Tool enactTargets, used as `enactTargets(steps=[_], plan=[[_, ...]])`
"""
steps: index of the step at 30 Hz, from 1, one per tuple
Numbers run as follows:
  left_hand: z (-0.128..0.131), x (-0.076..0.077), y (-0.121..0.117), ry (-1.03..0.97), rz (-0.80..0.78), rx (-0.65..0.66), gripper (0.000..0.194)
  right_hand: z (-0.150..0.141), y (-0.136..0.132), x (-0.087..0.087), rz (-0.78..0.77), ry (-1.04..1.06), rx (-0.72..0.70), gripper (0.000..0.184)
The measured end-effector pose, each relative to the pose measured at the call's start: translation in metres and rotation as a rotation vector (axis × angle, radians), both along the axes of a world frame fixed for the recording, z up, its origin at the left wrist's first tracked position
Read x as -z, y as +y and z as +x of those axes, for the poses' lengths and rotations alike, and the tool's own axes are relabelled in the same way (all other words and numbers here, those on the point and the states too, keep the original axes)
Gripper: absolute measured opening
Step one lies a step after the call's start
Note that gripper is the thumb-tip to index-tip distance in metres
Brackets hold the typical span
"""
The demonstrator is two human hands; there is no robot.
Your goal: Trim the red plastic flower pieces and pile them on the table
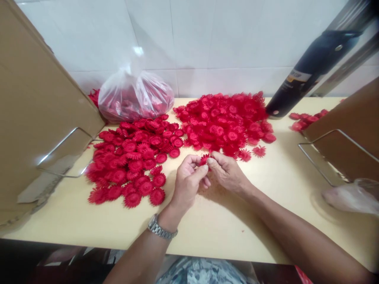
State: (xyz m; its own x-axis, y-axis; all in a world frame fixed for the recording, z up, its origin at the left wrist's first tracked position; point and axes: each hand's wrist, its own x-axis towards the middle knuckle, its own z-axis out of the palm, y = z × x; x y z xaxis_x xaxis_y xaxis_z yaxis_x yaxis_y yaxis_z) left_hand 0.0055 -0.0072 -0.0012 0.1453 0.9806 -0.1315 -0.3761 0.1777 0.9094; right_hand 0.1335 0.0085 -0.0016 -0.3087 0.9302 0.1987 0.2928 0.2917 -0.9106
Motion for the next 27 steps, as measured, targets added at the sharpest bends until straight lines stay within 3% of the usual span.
enactTargets(steps=[3,6,12,17,22,27], plan=[[0.0,0.0,0.0,0.002,-0.007,-0.002,0.02,-0.001,-0.003,-0.002,-0.076,0.083,-0.092,0.035],[-0.001,0.002,0.001,0.01,-0.007,-0.066,0.021,-0.002,-0.004,-0.005,-0.039,0.041,-0.041,0.031],[-0.002,0.009,0.0,0.084,0.04,-0.13,0.019,-0.004,-0.008,-0.006,-0.017,0.085,-0.118,0.023],[0.0,0.01,-0.001,0.063,0.015,-0.147,0.026,-0.005,-0.008,-0.006,0.01,0.041,-0.058,0.025],[-0.002,0.009,-0.001,0.128,0.021,-0.17,0.038,-0.006,-0.008,-0.006,-0.04,0.067,-0.095,0.03],[-0.005,0.013,0.001,0.177,0.049,-0.127,0.044,-0.002,-0.006,-0.007,0.05,0.142,0.056,0.019]])
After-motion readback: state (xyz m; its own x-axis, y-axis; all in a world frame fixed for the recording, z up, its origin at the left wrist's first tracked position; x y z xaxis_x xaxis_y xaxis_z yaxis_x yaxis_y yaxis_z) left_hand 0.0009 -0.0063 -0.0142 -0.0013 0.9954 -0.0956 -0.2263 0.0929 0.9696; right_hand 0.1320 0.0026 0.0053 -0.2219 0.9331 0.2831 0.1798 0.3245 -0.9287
